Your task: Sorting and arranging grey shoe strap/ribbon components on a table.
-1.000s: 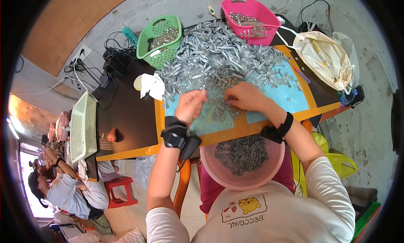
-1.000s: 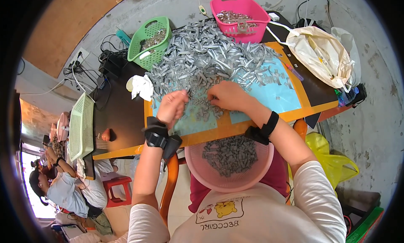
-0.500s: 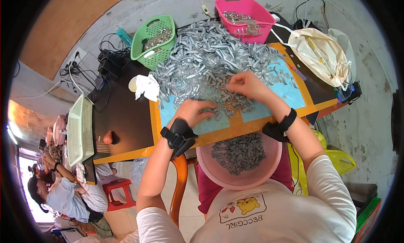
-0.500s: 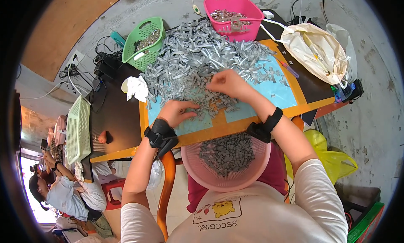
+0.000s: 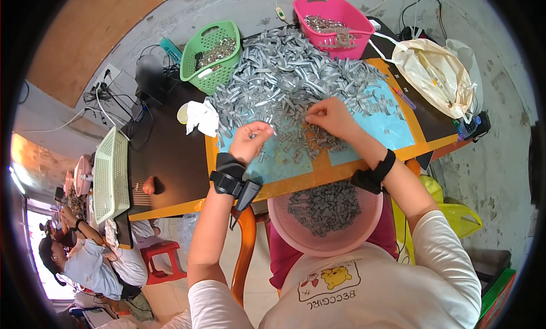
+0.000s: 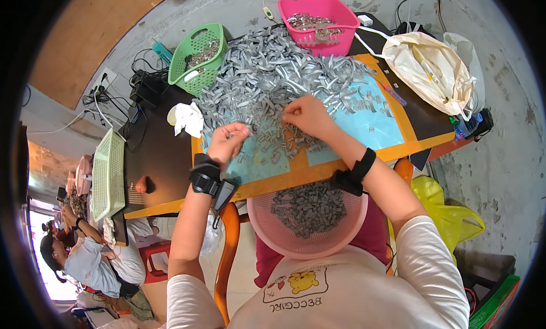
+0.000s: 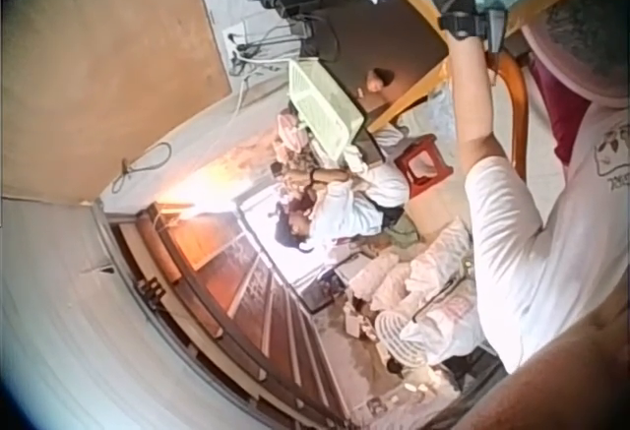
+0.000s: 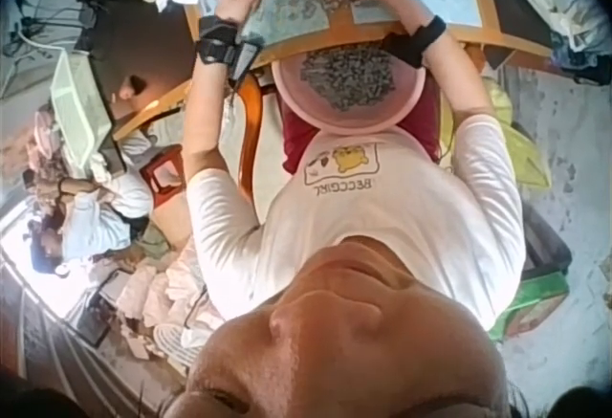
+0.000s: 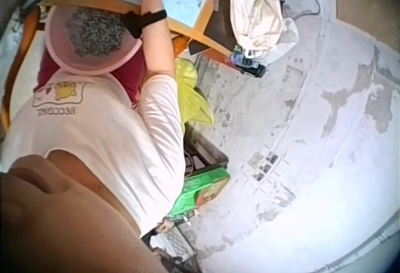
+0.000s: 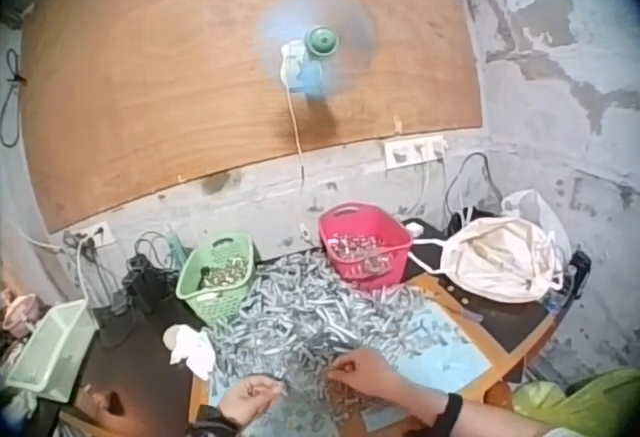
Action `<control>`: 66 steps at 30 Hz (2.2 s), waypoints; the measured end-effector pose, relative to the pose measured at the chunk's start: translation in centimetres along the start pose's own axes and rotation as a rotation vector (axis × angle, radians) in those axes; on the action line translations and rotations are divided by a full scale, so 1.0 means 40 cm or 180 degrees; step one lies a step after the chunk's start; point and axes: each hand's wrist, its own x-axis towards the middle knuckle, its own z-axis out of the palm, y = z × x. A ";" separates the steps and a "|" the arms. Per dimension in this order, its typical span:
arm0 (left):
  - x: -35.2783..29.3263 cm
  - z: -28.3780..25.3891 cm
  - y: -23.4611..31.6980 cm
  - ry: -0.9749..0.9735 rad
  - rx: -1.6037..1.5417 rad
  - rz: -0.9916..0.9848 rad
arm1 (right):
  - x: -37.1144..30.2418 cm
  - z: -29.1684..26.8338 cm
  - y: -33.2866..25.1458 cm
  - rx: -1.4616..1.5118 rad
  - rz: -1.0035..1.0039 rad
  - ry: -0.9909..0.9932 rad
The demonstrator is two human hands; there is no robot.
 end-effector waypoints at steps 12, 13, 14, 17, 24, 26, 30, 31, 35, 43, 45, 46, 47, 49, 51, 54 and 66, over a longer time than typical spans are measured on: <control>-0.015 -0.011 0.006 -0.0573 -0.2764 -0.0475 | -0.044 -0.047 -0.009 0.4438 0.1244 -0.0440; -0.014 -0.009 0.006 -0.0527 -0.2868 -0.0508 | -0.048 -0.047 -0.008 0.4420 0.1231 -0.0420; -0.014 -0.011 0.008 -0.0529 -0.2863 -0.0506 | -0.050 -0.049 -0.007 0.4421 0.1225 -0.0419; -0.015 -0.016 0.016 -0.0279 -0.2507 -0.0384 | -0.059 -0.055 -0.007 0.4669 0.1487 -0.0163; 0.035 -0.023 0.043 -0.0058 -0.0413 -0.0441 | -0.047 -0.058 -0.019 0.4394 0.1137 -0.0650; 0.054 0.009 0.023 0.0335 0.0999 0.0255 | -0.045 -0.043 0.003 0.4185 0.0871 -0.1037; 0.054 0.072 0.030 0.0805 0.3233 0.0794 | -0.080 0.006 -0.072 0.0208 0.0058 -0.0792; 0.053 0.077 0.031 0.0876 0.3539 0.0880 | -0.090 0.016 -0.077 -0.0589 -0.0860 -0.0895; 0.061 0.063 0.019 0.0825 0.3502 0.0729 | -0.102 0.045 -0.080 -0.1520 -0.1073 -0.0980; 0.055 0.022 0.022 0.0613 0.1074 0.0657 | -0.100 0.044 -0.070 -0.1621 -0.1280 -0.1088; 0.034 0.001 0.034 0.0524 -0.0161 -0.0279 | -0.088 0.041 -0.052 -0.0643 -0.1132 -0.0934; 0.026 -0.017 0.035 0.0021 -0.1474 -0.0267 | -0.081 0.036 -0.045 0.0337 -0.0987 -0.0779; 0.019 -0.032 0.034 -0.0498 -0.2782 -0.0252 | -0.073 0.025 -0.035 0.0337 -0.0982 -0.0772; -0.002 -0.039 0.033 -0.0683 -0.3184 -0.0227 | -0.061 -0.022 -0.045 0.1961 -0.0026 -0.0906; -0.016 -0.031 0.050 -0.0620 -0.3199 -0.0099 | -0.049 -0.071 -0.053 0.3556 0.0987 -0.0944; -0.032 -0.017 0.047 -0.0429 -0.2694 -0.0164 | -0.021 -0.066 -0.034 0.3397 0.1570 -0.0914; -0.062 0.114 0.013 0.0766 0.3225 0.0901 | -0.026 0.051 -0.055 -0.1586 -0.0396 -0.0389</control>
